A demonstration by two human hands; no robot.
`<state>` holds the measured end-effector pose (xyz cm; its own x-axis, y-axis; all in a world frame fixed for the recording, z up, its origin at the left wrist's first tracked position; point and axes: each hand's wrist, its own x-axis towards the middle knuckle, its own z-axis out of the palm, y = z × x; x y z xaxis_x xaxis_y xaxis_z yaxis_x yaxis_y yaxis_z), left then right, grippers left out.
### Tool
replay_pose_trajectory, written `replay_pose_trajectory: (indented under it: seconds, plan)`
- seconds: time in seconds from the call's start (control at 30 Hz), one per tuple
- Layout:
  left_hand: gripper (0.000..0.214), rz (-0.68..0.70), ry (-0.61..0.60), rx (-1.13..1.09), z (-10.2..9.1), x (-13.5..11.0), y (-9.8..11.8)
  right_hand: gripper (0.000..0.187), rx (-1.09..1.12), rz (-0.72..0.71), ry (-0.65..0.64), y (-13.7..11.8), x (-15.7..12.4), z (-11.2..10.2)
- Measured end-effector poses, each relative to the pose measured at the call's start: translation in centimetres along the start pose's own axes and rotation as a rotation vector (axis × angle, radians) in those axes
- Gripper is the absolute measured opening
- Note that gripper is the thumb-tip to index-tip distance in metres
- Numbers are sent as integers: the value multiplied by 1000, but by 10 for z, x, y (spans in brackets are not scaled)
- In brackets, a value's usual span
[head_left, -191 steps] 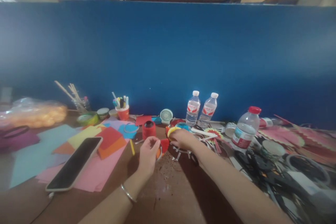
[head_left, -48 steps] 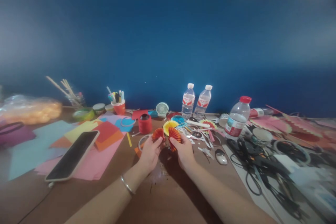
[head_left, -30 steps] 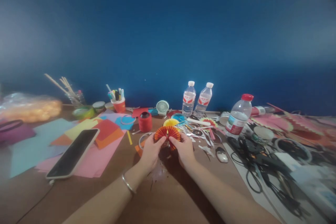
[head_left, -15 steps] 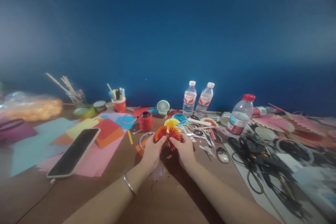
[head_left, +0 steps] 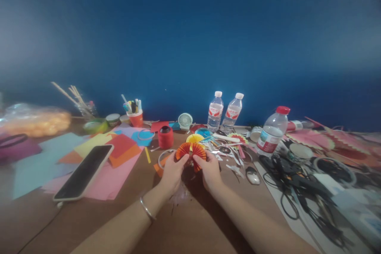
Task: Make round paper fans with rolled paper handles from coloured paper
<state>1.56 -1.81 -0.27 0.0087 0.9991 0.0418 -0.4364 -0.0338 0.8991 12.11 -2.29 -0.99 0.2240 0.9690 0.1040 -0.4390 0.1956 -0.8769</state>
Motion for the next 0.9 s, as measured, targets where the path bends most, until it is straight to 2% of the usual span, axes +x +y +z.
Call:
replay_pose_trajectory:
  seconds: [0.2, 0.43, 0.67, 0.9]
  plan:
    - [22, -4, 4, -17, 1, -1, 1, 25, 34, 2, -13, 1, -1, 1]
    - [26, 7, 15, 53, 0, -1, 0, 25, -34, 10, -14, 2, 0, 0]
    - [31, -7, 76, 79, 0, -1, 4, 23, -37, 14, -26, 1, -1, -1]
    - [31, 32, -30, 96, -3, 1, 2, 21, -42, 22, -37, 1, 0, -2]
